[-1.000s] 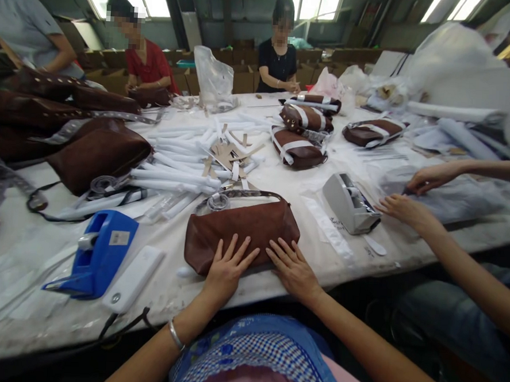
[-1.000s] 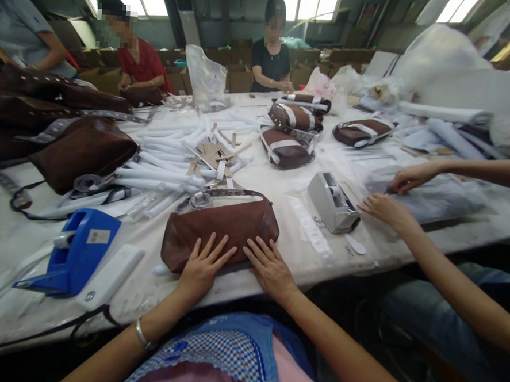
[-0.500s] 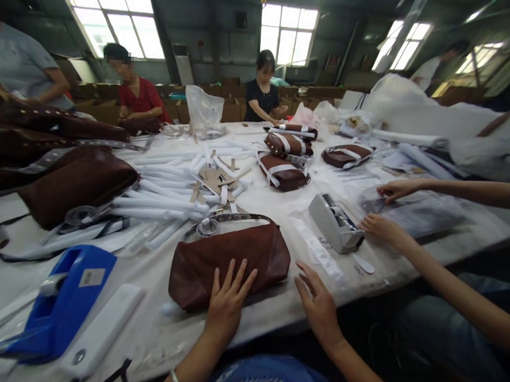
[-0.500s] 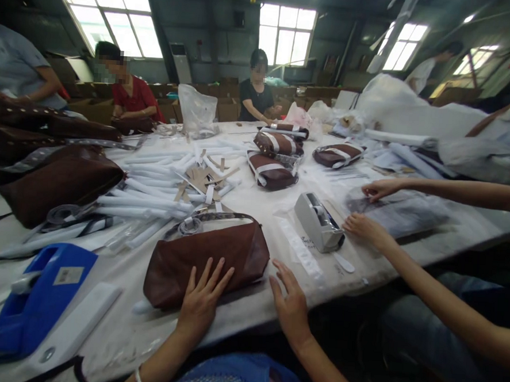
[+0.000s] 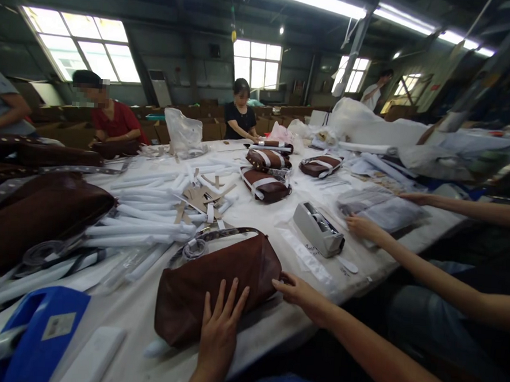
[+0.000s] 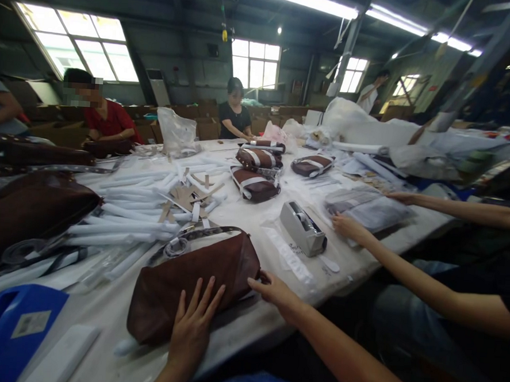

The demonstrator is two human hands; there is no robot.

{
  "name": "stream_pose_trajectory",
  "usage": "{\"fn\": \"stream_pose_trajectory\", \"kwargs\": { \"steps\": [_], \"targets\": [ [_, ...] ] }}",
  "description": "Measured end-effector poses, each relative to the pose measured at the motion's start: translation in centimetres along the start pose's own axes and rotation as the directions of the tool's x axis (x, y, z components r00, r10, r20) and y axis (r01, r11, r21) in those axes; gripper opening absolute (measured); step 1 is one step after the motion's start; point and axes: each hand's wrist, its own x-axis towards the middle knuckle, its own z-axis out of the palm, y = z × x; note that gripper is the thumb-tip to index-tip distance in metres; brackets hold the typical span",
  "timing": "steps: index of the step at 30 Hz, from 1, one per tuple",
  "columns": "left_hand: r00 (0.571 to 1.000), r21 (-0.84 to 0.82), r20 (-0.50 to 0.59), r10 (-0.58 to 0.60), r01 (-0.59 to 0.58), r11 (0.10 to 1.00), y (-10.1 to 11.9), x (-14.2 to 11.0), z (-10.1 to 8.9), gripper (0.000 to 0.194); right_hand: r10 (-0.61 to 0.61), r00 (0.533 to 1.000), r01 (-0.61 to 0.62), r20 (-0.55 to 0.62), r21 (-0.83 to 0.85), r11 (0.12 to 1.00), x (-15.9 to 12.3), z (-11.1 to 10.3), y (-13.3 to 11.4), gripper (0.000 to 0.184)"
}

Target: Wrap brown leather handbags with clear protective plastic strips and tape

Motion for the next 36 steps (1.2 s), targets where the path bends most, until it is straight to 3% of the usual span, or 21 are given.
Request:
{"fn": "stream_pose_trajectory", "kwargs": {
  "steps": [5,11,15,21,24,26,27,28,29,30,31,33,36],
  "targets": [
    [1.000,-0.005,-0.006,-0.002,0.002,1.000,-0.1,-0.3,-0.1,0.076,-0.067,0.997,0.077,-0.042,0.315,0.946,-0.6,1.8,0.9,0.055],
    [1.000,-0.078,-0.016,-0.002,0.001,0.997,-0.4,-0.1,-0.9,0.074,0.026,0.985,0.028,-0.173,0.301,0.953,-0.2,2.3,0.6,0.056],
    [0.999,-0.134,-0.037,0.006,-0.011,0.991,-1.0,0.2,-1.6,0.075,0.041,0.991,0.009,-0.126,0.375,0.927,0.0,3.2,-1.0,0.050],
    [0.984,-0.035,-0.179,0.023,-0.030,0.999,-2.4,0.6,-1.6,0.074,0.011,1.000,0.001,-0.028,0.383,0.924,-0.5,4.2,-3.1,0.043],
    [0.983,-0.044,-0.183,0.020,-0.029,0.999,-3.0,1.0,-2.0,0.077,-0.095,0.992,0.069,0.087,0.267,0.961,0.2,2.2,-2.8,0.042],
    [0.983,-0.061,-0.185,0.004,-0.016,0.998,-3.3,1.4,-2.5,0.080,-0.244,0.968,0.245,0.066,-0.015,0.969,1.4,-0.7,-2.2,0.046],
    [0.982,-0.071,-0.186,-0.006,-0.007,0.997,-3.4,1.7,-2.7,0.082,-0.348,0.937,0.346,0.029,-0.224,0.911,2.2,-2.5,-1.7,0.050],
    [0.982,-0.079,-0.188,-0.018,0.003,0.997,-3.6,2.0,-3.0,0.083,-0.484,0.875,0.418,-0.012,-0.487,0.767,3.1,-4.3,-1.2,0.047],
    [0.981,-0.086,-0.192,-0.028,0.012,0.996,-3.7,2.4,-3.2,0.083,-0.613,0.790,0.415,-0.015,-0.723,0.553,4.1,-6.2,-0.6,0.041],
    [0.979,-0.091,-0.202,-0.040,0.022,0.996,-3.8,2.8,-3.4,0.084,-0.657,0.754,0.386,-0.017,-0.798,0.463,5.0,-7.9,-0.1,0.037],
    [0.976,-0.097,-0.213,-0.052,0.032,0.995,-3.9,3.1,-3.7,0.084,-0.681,0.732,0.359,-0.008,-0.845,0.397,5.9,-9.5,0.5,0.035],
    [0.972,-0.108,-0.222,-0.077,0.054,0.993,-4.1,3.7,-4.0,0.083,-0.683,0.730,0.330,0.002,-0.876,0.350,7.4,-11.8,1.7,0.035],
    [0.972,-0.119,-0.214,-0.101,0.077,0.990,-4.3,4.1,-4.5,0.083,-0.676,0.736,0.313,0.044,-0.907,0.282,9.0,-13.4,2.8,0.032]
  ]
}}
